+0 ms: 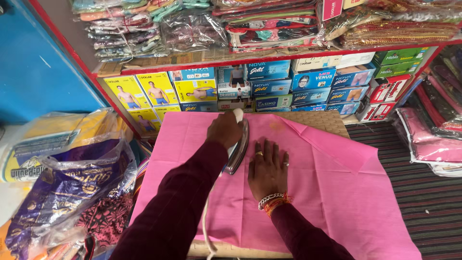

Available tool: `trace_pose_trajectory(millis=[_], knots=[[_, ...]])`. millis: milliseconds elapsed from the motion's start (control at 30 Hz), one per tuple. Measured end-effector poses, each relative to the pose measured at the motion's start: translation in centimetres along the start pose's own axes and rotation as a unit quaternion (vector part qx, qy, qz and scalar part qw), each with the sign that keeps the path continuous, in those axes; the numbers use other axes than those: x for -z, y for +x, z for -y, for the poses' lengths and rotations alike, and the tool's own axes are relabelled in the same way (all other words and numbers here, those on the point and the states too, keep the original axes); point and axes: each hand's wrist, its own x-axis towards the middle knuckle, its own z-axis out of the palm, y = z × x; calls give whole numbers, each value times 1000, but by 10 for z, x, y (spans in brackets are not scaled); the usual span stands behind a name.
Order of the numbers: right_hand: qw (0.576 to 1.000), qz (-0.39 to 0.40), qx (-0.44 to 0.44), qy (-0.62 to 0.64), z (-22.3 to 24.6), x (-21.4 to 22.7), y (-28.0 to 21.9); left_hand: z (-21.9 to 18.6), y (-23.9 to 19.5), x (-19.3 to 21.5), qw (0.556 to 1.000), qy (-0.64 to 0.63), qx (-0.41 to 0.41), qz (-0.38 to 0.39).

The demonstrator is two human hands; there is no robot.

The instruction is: The person irons a large pink piece of fabric on a small wooden table. They use an electric iron to smooth the material, folding it in half and ironing the folded edge. The person repeatedly moves the iron back and forth across the surface.

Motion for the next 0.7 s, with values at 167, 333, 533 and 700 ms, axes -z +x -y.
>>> trace_pose_trajectory(millis=[167,333,533,700], knots=[[1000,-6,-6,-7,1,0,-1,-1,-12,3,1000,15,3,1],[1000,-4,-21,-19,-3,-6,0,-1,-34,0,1000,19,15,11],[999,1,-21,-26,-3,-9,0,-10,-1,-7,999,1,33,-19],[999,-9,-13,-37,-5,-14,-2,-10,7,-6,999,-14,42,-3]])
